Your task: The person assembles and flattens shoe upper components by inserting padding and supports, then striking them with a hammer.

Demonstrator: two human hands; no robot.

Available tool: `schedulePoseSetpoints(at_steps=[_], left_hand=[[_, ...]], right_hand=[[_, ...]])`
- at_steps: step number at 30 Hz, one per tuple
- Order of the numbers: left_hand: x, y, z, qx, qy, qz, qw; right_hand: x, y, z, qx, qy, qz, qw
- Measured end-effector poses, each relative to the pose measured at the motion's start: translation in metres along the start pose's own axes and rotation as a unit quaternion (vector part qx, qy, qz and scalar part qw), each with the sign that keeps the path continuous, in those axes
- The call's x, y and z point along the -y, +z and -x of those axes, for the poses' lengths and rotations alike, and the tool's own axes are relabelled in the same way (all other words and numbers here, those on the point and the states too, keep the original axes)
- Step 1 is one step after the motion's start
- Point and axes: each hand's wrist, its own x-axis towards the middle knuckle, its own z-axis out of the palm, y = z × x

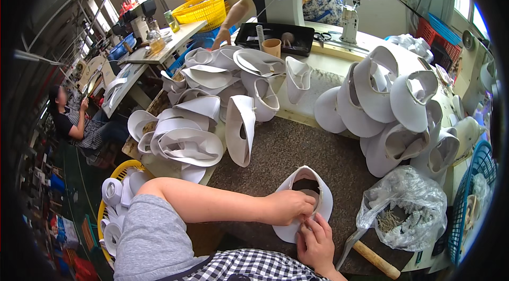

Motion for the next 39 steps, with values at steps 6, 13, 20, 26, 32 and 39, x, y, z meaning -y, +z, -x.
schedulePoseSetpoints(at_steps=[6,13,20,26,32,39], left_hand=[[0.001,0.004,0.0,0.015,-0.003,0.011,1.0],[0.001,0.02,0.023,-0.086,0.095,-0.132,0.983],[-0.01,0.049,0.055,-0.293,0.079,-0.23,0.925],[-0.007,0.046,0.057,-0.307,-0.012,-0.107,0.946],[-0.001,0.038,0.057,-0.319,0.012,-0.098,0.943],[0.0,0.043,0.055,-0.307,0.008,-0.09,0.947]], right_hand=[[0.001,0.001,0.001,-0.013,-0.005,0.001,1.0],[0.009,-0.014,0.011,-0.006,0.025,-0.087,0.996],[0.003,-0.124,0.045,0.011,0.131,0.097,0.987],[-0.033,-0.107,0.083,-0.005,0.179,0.217,0.959],[-0.003,-0.115,0.042,0.014,0.19,0.068,0.979],[0.017,-0.087,0.003,0.06,0.149,-0.023,0.987]])
